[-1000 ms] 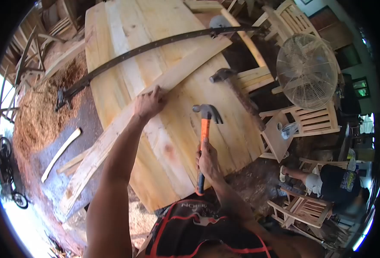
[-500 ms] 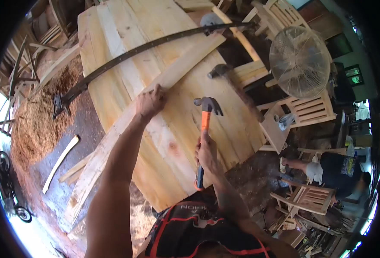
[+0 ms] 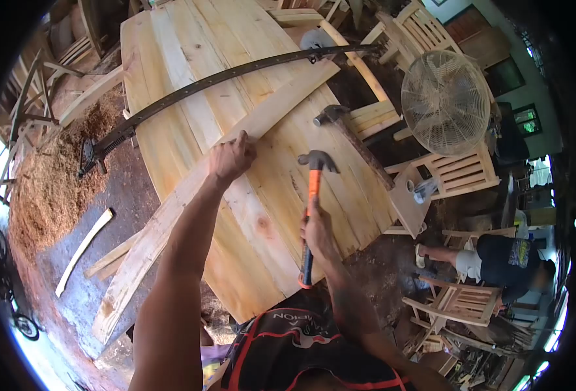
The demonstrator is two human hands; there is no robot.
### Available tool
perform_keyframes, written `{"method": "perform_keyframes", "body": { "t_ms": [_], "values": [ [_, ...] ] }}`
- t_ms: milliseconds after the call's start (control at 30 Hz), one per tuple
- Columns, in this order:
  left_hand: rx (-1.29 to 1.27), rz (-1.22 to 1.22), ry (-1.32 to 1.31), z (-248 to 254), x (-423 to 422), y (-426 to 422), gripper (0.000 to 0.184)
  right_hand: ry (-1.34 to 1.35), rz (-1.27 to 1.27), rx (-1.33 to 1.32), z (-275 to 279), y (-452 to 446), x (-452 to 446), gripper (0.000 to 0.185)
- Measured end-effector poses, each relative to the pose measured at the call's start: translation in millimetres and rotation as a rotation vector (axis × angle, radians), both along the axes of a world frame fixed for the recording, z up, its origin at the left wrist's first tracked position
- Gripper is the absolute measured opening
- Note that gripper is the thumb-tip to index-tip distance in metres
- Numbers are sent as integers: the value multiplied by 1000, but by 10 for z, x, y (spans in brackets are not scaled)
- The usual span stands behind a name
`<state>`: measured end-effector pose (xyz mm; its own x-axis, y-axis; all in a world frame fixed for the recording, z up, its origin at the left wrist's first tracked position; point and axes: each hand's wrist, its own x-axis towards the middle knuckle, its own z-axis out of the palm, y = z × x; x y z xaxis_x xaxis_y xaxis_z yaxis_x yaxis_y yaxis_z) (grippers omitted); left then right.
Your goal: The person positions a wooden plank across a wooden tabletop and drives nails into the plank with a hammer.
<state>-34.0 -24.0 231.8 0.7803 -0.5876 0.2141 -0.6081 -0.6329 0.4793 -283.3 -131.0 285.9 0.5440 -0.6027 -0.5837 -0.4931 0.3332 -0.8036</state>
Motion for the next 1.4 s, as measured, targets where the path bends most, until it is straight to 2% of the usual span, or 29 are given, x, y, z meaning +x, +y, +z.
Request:
{"method": "perform_keyframes", "body": {
  "t_ms": [67, 200, 233, 267, 367, 433, 500, 567, 633, 667, 700, 767, 833, 867, 967, 1033, 1100, 1133, 1233, 1300, 1400],
  "values": [
    [106, 18, 93, 41, -99, 15, 31, -122, -36, 21, 342, -34, -104, 60],
    [75, -5, 99, -81, -64, -7, 30, -448, -153, -122, 767, -1, -357, 57],
    [73, -6, 99, -80, -72, -22, 30, -449, -154, -125, 539, -23, -439, 57],
    [80, 8, 96, -67, -81, -23, 30, -388, -83, -338, 94, -82, -510, 55],
    [77, 31, 79, -49, -91, 7, 30, -292, 176, -886, -336, -81, -300, 51],
    [58, 30, 49, 26, -5, -20, 30, 186, 260, -463, -59, -174, -79, 62],
    [35, 7, 30, -30, -77, 36, 30, 226, 239, -395, 344, -176, -136, 62],
    [84, 39, 105, 43, -86, -12, 29, -183, 94, -194, 757, -212, -183, 65],
    [81, 31, 142, 43, -94, -3, 29, -488, -121, -124, 1188, -122, -216, 63],
    [65, 11, 124, 40, -90, 2, 29, -617, -213, -304, 1299, -56, -178, 65],
    [64, 14, 125, 22, -93, -2, 29, -616, -211, -304, 1215, -30, -174, 65],
    [28, -8, 131, -2, -73, 12, 29, -872, -79, -388, 673, -69, -261, 64],
    [23, 12, 139, 83, -86, 37, 30, -268, 238, -534, -315, -332, -374, 65],
    [30, 3, 154, 119, -129, 27, 30, 226, 455, -586, -255, -265, -265, 67],
    [77, 10, 72, -40, -57, 20, 31, 132, 358, -729, -110, -253, -157, 67],
    [37, 9, 121, 37, -35, -22, 28, 119, 326, -632, 509, -249, -114, 65],
    [116, 17, 136, 2, -67, -7, 32, -239, 245, -667, 777, -299, -196, 65],
    [94, 4, 144, 15, -79, 0, 33, -238, 240, -661, 728, -290, -235, 65],
    [76, 15, 120, -31, -78, -8, 35, -518, 149, -647, 368, -325, -313, 67],
    [67, 20, 116, 8, -92, 4, 36, 169, 530, -755, -95, -349, -294, 70],
    [52, 23, 67, 69, -1, 0, 38, 271, 481, -709, -237, -271, -378, 71]
  ]
}}
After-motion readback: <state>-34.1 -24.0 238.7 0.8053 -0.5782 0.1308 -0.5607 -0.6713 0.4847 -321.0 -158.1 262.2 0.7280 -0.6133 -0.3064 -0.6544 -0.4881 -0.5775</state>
